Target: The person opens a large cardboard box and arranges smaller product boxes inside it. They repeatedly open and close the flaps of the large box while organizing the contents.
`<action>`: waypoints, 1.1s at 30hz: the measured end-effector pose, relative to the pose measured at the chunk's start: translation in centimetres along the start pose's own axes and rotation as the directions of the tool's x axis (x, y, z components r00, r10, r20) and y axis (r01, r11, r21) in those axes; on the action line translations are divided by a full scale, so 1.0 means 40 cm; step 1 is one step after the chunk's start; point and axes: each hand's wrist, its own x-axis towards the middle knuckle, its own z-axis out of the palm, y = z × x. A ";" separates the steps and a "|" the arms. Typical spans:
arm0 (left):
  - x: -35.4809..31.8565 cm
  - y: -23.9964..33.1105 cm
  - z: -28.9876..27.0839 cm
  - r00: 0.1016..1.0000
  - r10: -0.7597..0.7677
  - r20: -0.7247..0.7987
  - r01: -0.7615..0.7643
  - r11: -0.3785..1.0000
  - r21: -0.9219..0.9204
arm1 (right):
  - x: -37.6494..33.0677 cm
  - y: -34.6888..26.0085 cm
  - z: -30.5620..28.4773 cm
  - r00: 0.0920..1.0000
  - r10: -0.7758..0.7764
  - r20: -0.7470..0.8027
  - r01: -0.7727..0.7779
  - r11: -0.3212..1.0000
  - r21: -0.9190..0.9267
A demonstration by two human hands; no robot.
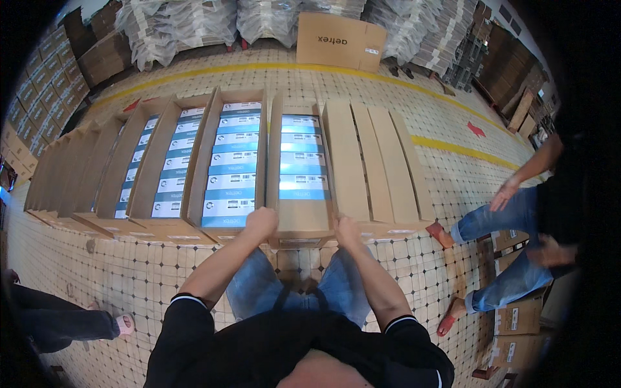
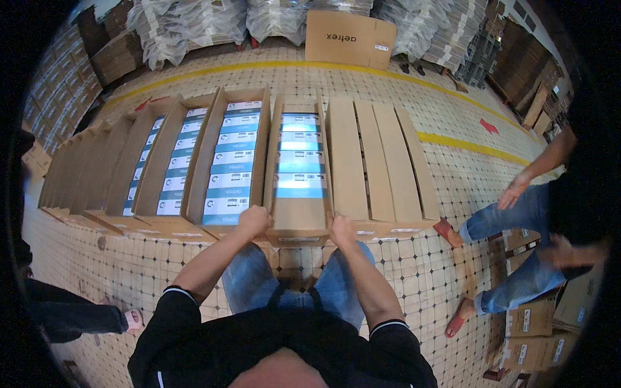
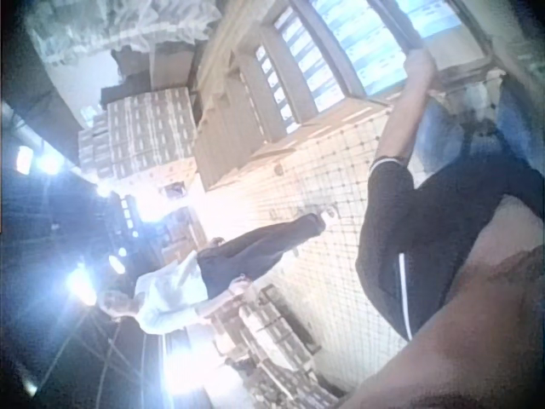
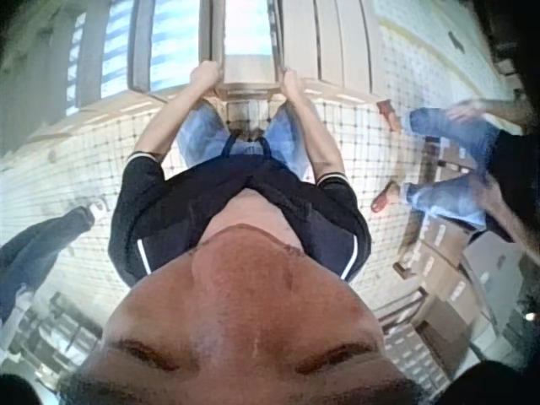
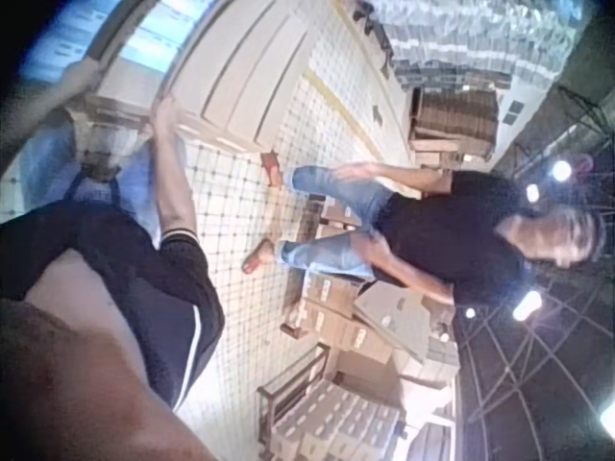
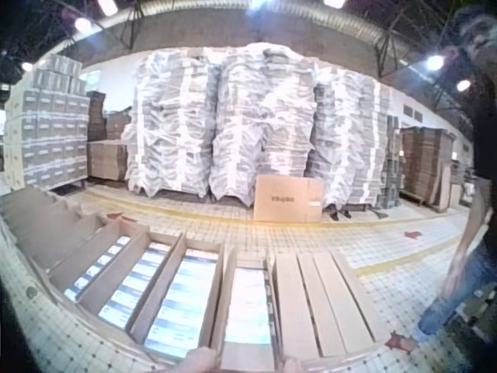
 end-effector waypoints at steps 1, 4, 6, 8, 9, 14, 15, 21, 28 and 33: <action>-0.011 0.002 -0.030 0.999 -0.012 -0.045 0.011 1.000 -0.029 | 0.009 -0.011 -0.031 0.998 -0.045 -0.034 0.045 0.999 -0.003; 0.017 -0.005 -0.168 0.983 -0.009 -0.185 0.012 1.000 0.015 | 0.075 -0.062 -0.147 0.972 -0.171 -0.161 0.168 0.985 -0.033; 0.070 0.002 -0.272 0.960 0.015 -0.280 -0.015 1.000 0.001 | 0.150 -0.119 -0.230 0.905 -0.286 -0.313 0.240 0.954 -0.179; 0.120 0.021 -0.356 0.887 0.007 -0.461 -0.032 0.998 -0.046 | 0.228 -0.182 -0.306 0.850 -0.324 -0.415 0.283 0.946 -0.159; 0.151 0.029 -0.397 0.880 -0.021 -0.474 -0.006 0.998 -0.056 | 0.266 -0.213 -0.339 0.854 -0.311 -0.417 0.266 0.950 -0.162; 0.256 0.050 -0.527 0.765 -0.050 -0.642 -0.033 0.993 -0.117 | 0.393 -0.315 -0.434 0.869 -0.316 -0.380 0.246 0.944 -0.221; 0.269 0.051 -0.538 0.776 -0.072 -0.627 0.001 0.994 -0.113 | 0.409 -0.322 -0.441 0.861 -0.338 -0.380 0.258 0.934 -0.246; 0.294 0.062 -0.554 0.797 -0.109 -0.594 0.038 0.991 -0.131 | 0.450 -0.311 -0.436 0.860 -0.338 -0.383 0.252 0.933 -0.259; 0.281 0.069 -0.561 0.830 -0.111 -0.547 0.083 0.994 -0.075 | 0.438 -0.315 -0.420 0.860 -0.323 -0.395 0.253 0.942 -0.218; 0.243 0.081 -0.522 0.847 -0.094 -0.523 0.072 0.995 -0.062 | 0.417 -0.280 -0.384 0.842 -0.367 -0.396 0.301 0.928 -0.219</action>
